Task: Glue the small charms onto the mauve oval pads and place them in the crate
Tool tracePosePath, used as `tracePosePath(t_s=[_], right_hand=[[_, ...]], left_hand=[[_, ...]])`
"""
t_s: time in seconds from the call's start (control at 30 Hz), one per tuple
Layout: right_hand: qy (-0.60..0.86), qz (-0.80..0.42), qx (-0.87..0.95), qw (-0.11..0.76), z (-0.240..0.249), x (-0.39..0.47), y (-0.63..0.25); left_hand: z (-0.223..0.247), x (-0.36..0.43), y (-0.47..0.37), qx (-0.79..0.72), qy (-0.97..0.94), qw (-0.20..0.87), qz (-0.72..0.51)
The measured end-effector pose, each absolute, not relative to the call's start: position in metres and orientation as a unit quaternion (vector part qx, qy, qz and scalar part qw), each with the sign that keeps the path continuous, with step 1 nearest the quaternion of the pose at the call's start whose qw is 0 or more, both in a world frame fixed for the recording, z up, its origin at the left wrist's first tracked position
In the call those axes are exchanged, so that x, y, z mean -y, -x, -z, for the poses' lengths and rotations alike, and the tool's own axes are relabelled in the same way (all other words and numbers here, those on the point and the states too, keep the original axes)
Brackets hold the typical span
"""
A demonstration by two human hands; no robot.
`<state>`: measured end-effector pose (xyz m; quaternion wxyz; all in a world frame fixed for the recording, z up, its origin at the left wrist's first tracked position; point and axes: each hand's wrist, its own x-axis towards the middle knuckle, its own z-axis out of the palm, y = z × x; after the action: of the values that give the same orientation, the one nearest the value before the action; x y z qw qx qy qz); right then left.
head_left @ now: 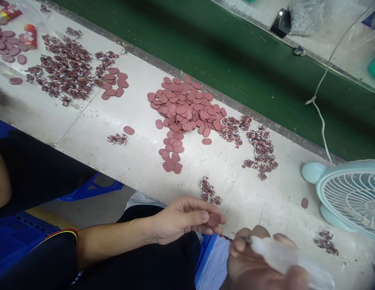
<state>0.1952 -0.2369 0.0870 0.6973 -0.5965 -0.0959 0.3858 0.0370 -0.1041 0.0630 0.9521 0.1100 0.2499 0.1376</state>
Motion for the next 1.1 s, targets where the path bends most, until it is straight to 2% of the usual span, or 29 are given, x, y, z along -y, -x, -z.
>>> tracePosePath(t_s=[0.03,0.07,0.1,0.13,0.2,0.23,0.33,0.37,0.43,0.5,0.6,0.67,0.73,0.77,0.87,0.97,1.1], right_hand=[[0.466,-0.431,-0.008,0.773,-0.081,0.237,-0.207],[0.275,-0.483,-0.137,0.82,-0.073,0.237,-0.22],[0.049,-0.517,-0.262,0.814,-0.062,0.237,-0.233],[-0.167,-0.545,-0.367,0.735,-0.049,0.237,-0.246],[-0.289,-0.563,-0.398,0.664,-0.025,0.238,-0.267],[-0.303,-0.573,-0.397,0.65,-0.016,0.24,-0.275],[-0.288,-0.59,-0.364,0.66,-0.007,0.248,-0.278],[-0.234,-0.604,-0.334,0.685,-0.01,0.251,-0.273],[0.027,-0.623,-0.213,0.752,-0.022,0.254,-0.257],[0.335,-0.576,-0.064,0.743,-0.032,0.251,-0.238],[0.605,-0.493,0.133,0.611,-0.039,0.235,-0.22],[0.739,-0.388,0.337,0.437,-0.038,0.222,-0.22],[0.779,-0.279,0.486,0.281,-0.035,0.212,-0.227],[0.781,-0.251,0.511,0.256,-0.034,0.21,-0.231],[0.811,-0.202,0.486,0.255,-0.034,0.213,-0.235],[0.827,-0.222,0.399,0.327,-0.045,0.221,-0.225],[0.737,-0.374,0.26,0.5,-0.074,0.222,-0.194]], left_hand=[[-0.062,0.103,-0.036,-0.248,-0.113,0.952,-0.141],[-0.061,0.102,-0.035,-0.247,-0.116,0.951,-0.144],[-0.06,0.101,-0.034,-0.248,-0.119,0.95,-0.149],[-0.059,0.099,-0.033,-0.251,-0.122,0.948,-0.154],[-0.057,0.095,-0.029,-0.259,-0.127,0.943,-0.167],[-0.055,0.093,-0.027,-0.265,-0.13,0.939,-0.174],[-0.052,0.084,-0.017,-0.29,-0.14,0.927,-0.191],[-0.051,0.081,-0.014,-0.299,-0.144,0.923,-0.195],[-0.05,0.077,-0.008,-0.313,-0.15,0.917,-0.198],[-0.051,0.074,-0.005,-0.323,-0.153,0.913,-0.198],[-0.053,0.074,-0.004,-0.329,-0.154,0.911,-0.195],[-0.054,0.076,-0.006,-0.325,-0.153,0.913,-0.194],[-0.056,0.078,-0.007,-0.318,-0.156,0.916,-0.189],[-0.056,0.079,-0.008,-0.315,-0.159,0.917,-0.185],[-0.057,0.082,-0.01,-0.317,-0.168,0.917,-0.176],[-0.059,0.085,-0.011,-0.32,-0.179,0.914,-0.172],[-0.062,0.09,-0.014,-0.301,-0.198,0.915,-0.18]])
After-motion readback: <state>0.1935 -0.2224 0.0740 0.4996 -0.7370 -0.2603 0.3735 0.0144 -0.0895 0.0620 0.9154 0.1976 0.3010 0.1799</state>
